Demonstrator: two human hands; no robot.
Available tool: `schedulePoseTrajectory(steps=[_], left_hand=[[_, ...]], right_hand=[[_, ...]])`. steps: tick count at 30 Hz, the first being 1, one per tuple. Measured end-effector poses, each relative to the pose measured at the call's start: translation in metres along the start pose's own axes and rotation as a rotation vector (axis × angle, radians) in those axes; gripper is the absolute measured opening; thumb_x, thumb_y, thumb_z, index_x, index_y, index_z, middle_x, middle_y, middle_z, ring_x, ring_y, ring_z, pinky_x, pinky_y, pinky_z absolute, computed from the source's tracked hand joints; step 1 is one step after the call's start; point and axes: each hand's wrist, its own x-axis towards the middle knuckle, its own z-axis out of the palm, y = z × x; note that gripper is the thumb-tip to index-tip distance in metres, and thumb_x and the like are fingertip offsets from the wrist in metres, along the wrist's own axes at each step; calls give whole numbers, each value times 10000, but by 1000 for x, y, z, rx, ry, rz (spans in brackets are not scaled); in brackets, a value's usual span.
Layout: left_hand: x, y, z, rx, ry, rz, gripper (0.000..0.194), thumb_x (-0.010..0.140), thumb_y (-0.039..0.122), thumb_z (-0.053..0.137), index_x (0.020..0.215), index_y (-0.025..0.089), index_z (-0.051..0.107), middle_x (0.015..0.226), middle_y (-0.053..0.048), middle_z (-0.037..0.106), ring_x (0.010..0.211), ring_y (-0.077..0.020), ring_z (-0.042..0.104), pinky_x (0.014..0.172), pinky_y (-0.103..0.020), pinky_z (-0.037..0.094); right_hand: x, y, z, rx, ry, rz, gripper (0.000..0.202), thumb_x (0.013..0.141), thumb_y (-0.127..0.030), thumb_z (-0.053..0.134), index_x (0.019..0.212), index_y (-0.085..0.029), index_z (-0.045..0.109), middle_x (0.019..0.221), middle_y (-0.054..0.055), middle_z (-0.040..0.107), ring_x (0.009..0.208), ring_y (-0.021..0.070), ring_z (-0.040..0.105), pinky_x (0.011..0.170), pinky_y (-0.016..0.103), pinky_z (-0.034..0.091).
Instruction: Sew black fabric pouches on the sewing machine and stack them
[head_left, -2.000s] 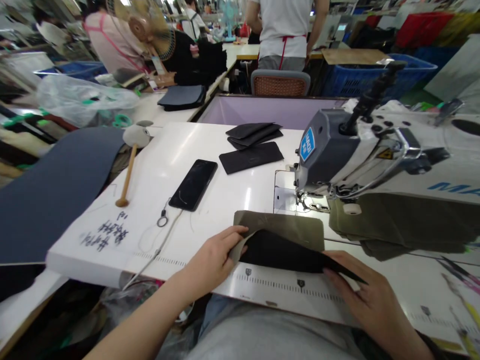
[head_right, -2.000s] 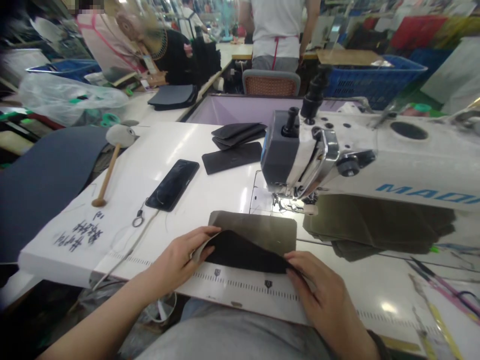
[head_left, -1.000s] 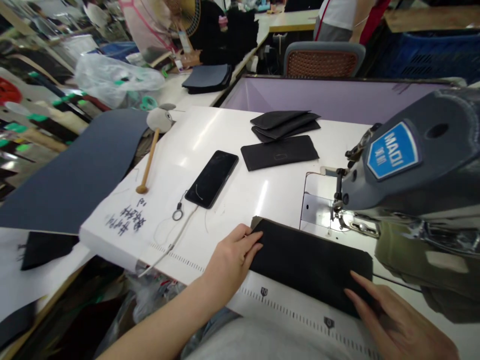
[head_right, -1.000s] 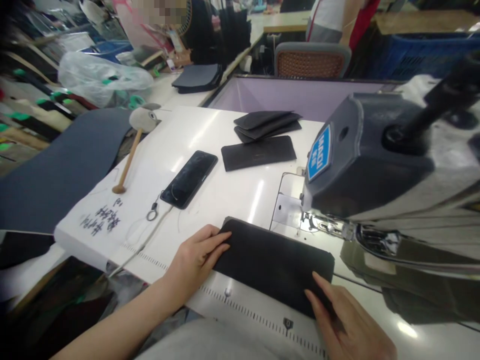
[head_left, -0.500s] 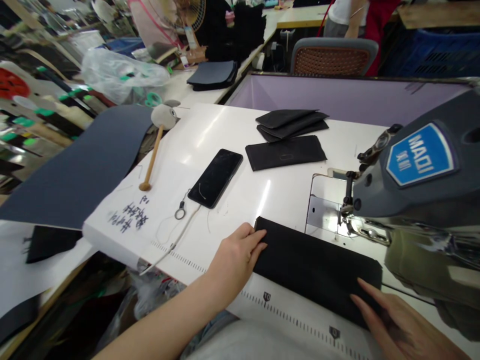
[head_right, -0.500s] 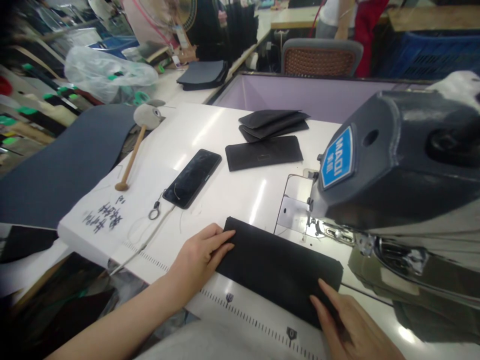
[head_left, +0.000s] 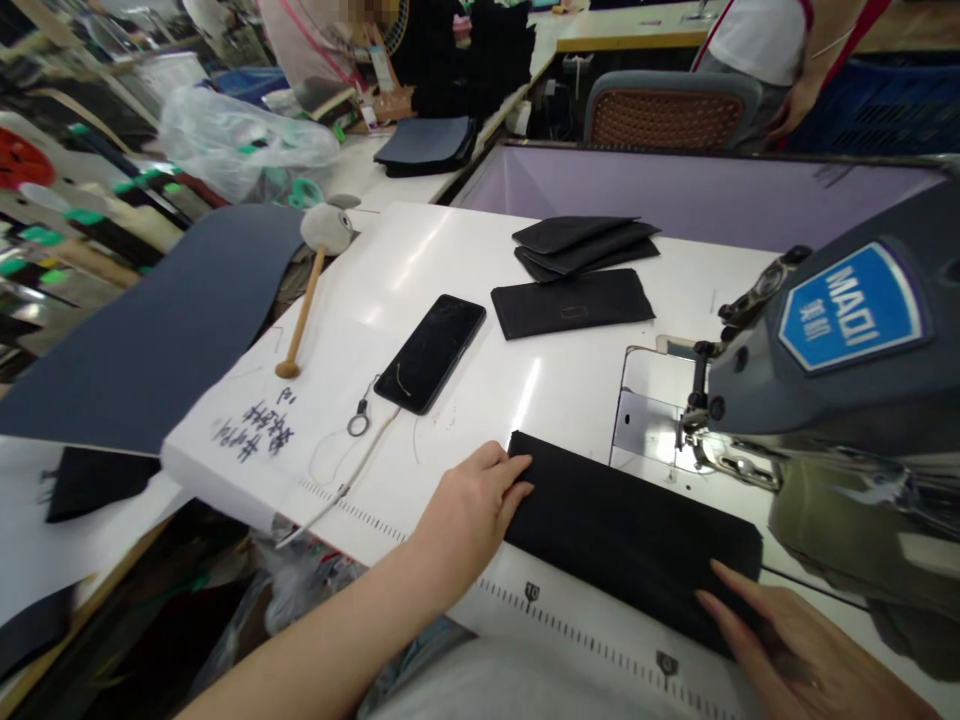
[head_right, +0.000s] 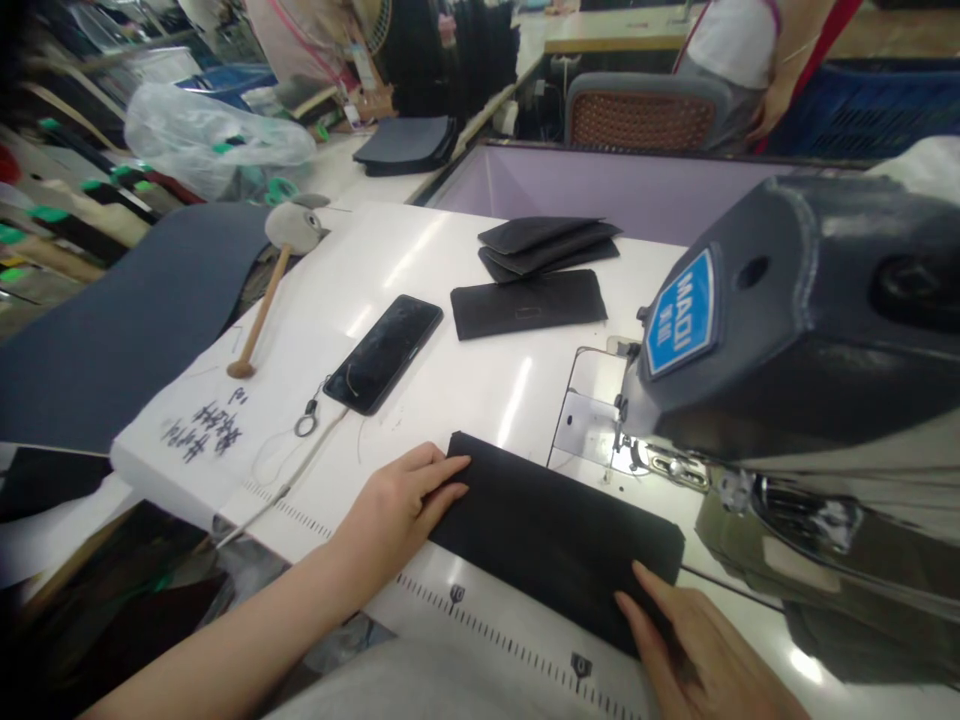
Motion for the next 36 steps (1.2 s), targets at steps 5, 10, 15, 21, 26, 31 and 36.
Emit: schedulePoseTrajectory(steps=[5,10,15,21,26,31,36], left_hand=[[0,-3,1,6,37,44,205,804,154,514,981,140,617,750,-14,561,637,-117,567,597,-227,490],[1,-9,2,7,76,108,253,854,259,420,966,152,620,737,-12,572,622,-112,572,581,-211,486],[3,-10,1,23,85,119,282,854,311,405,939,163,628,718,-2,576,613,-109,578,581,-200,486],[4,-10,2,53,81,140,308,863,329,388,948,155,628,710,-2,565,606,-107,572,570,-198,486],[4,-12,2,65,91,156,308,865,344,385,950,167,622,712,3,567,607,-107,575,572,-199,488],[2,-12,2,60,96,169,301,865,349,399,956,166,619,734,2,571,625,-109,582,580,-197,491],[2,-11,2,69,126,189,302,869,358,401,950,169,622,733,4,575,618,-107,583,574,-192,492]], right_hand=[[9,-13,-6,134,49,80,217,856,-329,443,923,-189,595,790,21,672,691,145,640,613,219,506],[11,-19,-8,234,35,194,187,846,-274,462,894,-171,611,735,22,650,660,128,619,590,214,496],[10,-19,-7,276,41,229,151,829,-232,489,884,-164,612,733,24,643,658,120,606,601,211,491],[11,-19,-7,298,13,274,161,819,-231,480,863,-174,624,701,19,631,627,125,599,588,223,496],[11,-19,-8,307,-13,299,166,817,-242,484,868,-173,626,696,16,629,617,125,597,577,225,496],[11,-19,-8,333,-11,303,143,816,-225,501,877,-166,617,737,21,640,656,120,601,604,220,493],[11,-20,-8,333,14,301,138,819,-229,506,870,-161,614,742,29,647,659,123,604,610,224,494]])
